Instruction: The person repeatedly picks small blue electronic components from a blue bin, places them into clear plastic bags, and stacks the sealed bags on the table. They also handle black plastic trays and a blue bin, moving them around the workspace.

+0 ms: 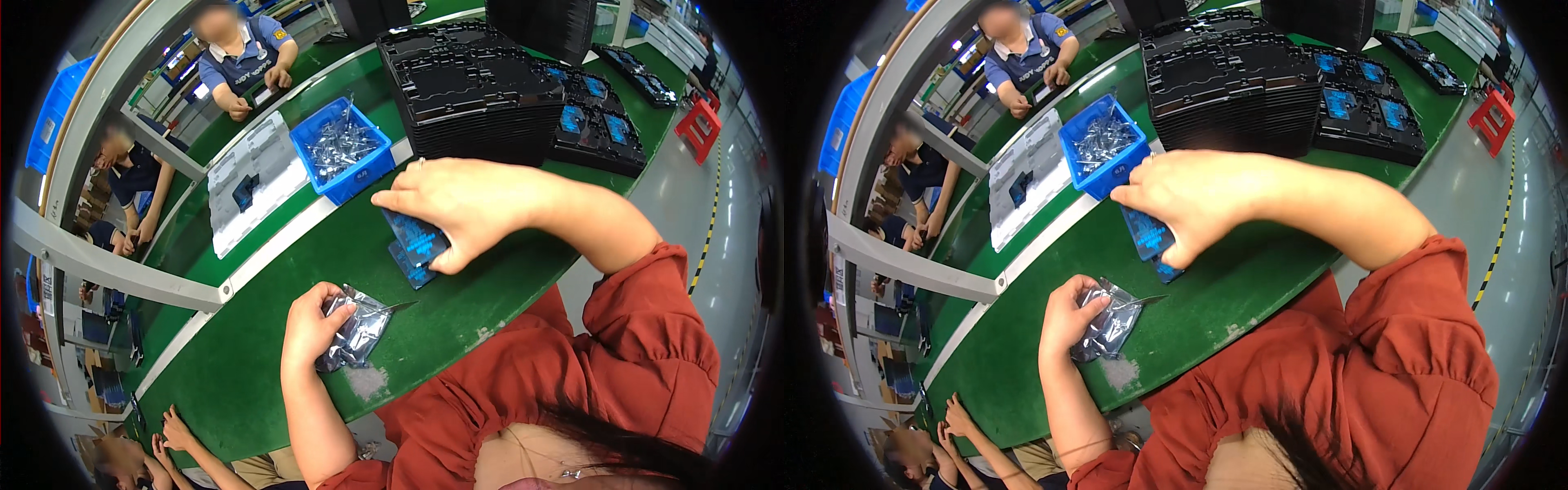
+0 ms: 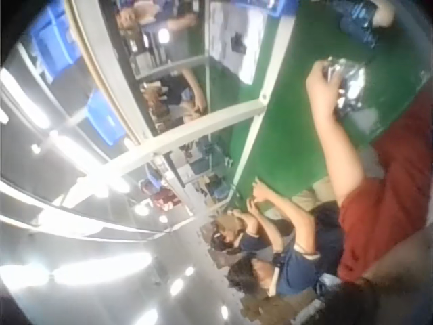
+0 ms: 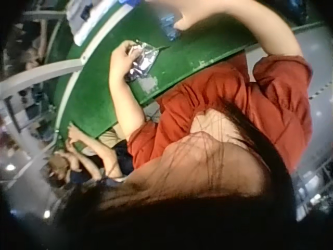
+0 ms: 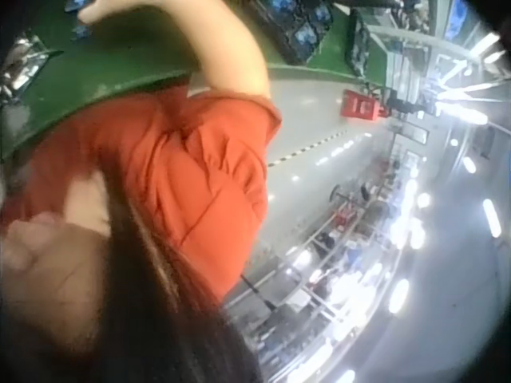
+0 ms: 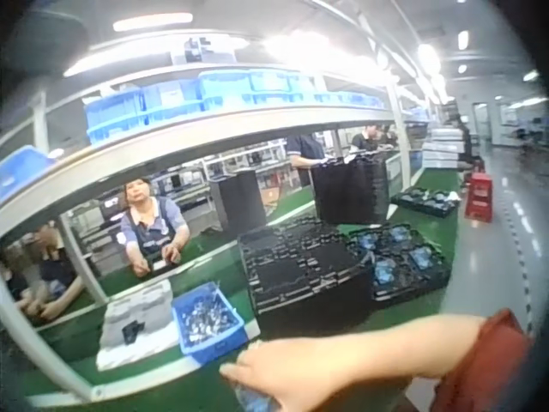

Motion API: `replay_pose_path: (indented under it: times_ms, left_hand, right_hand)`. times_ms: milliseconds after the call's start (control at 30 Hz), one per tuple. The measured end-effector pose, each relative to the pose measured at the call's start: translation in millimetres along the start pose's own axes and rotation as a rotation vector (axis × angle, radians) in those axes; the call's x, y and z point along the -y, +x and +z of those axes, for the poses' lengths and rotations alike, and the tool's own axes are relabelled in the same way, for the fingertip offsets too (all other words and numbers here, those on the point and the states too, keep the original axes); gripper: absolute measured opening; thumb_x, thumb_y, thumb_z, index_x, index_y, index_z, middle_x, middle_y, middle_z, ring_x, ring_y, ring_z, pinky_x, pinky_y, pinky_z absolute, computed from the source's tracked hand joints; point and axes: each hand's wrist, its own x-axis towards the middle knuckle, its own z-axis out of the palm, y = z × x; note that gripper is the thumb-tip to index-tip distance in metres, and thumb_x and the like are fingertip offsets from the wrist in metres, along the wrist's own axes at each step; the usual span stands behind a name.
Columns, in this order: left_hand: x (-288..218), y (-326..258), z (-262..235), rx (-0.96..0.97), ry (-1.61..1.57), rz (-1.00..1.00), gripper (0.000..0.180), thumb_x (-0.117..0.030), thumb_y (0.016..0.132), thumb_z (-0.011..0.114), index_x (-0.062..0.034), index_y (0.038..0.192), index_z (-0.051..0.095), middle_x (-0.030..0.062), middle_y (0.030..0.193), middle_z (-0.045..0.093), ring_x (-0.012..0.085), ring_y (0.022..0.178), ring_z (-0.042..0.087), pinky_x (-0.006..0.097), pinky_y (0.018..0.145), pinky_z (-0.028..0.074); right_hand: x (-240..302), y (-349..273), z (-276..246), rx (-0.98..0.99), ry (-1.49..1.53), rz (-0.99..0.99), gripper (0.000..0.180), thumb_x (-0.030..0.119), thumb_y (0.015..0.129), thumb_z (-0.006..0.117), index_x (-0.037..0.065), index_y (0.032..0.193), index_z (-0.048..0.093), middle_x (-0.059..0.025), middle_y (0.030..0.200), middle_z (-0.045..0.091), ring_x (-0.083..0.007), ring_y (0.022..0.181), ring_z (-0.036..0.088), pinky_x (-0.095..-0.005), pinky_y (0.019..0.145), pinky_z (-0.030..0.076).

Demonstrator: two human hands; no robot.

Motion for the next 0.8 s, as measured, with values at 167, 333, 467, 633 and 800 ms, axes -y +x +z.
replay_pose_path:
  times_ms: [167,333,467,633,800]
  left_hand:
    - [-8,-15,-12,-0.028,0.052,-0.018,0.028,-0.014,0.072,0.076,0.0005,0.092,0.062,0.0125,0.077,0.065,0.0212,0.069,0.062,0.032,0.066,0.049]
    - [-3,0,1,-0.001,0.045,0.035,0.025,-0.011,0.073,0.074,-0.0006,0.092,0.061,0.006,0.073,0.063,0.0128,0.066,0.059,0.028,0.063,0.047]
    - [-8,-2,-3,0.016,0.042,0.004,0.028,-0.015,0.072,0.076,0.0,0.092,0.063,0.0123,0.078,0.066,0.0218,0.07,0.063,0.033,0.067,0.049]
    - [-3,-2,-2,0.002,0.042,0.055,0.025,-0.011,0.074,0.074,0.0005,0.092,0.061,0.0064,0.074,0.065,0.0123,0.067,0.059,0.028,0.063,0.047]
    - [0,-2,-2,0.009,0.011,0.016,0.029,-0.018,0.071,0.076,-0.0009,0.092,0.063,0.0137,0.079,0.066,0.0258,0.072,0.064,0.035,0.069,0.049]
  right_hand:
    - [-1,7,32,0.145,0.008,0.037,0.078,0.029,0.059,0.074,-0.012,0.121,0.05,-0.0217,0.1,0.059,-0.0337,0.093,0.057,-0.039,0.087,0.047]
    - [-5,5,61,0.231,0.041,0.01,0.082,0.023,0.059,0.077,-0.01,0.127,0.046,-0.0212,0.109,0.057,-0.0348,0.104,0.054,-0.0393,0.092,0.045]
    - [-11,9,85,0.204,0.092,-0.112,0.08,0.027,0.061,0.079,-0.009,0.126,0.048,-0.0211,0.105,0.059,-0.0351,0.104,0.055,-0.0391,0.092,0.046]
    - [-3,4,82,0.193,0.021,-0.078,0.079,0.026,0.059,0.076,-0.01,0.124,0.049,-0.0217,0.102,0.059,-0.0355,0.101,0.056,-0.0392,0.089,0.048]
    - [2,-5,52,0.097,0.055,-0.132,0.078,0.027,0.057,0.074,-0.011,0.121,0.051,-0.0216,0.091,0.06,-0.0359,0.088,0.059,-0.0409,0.079,0.05]
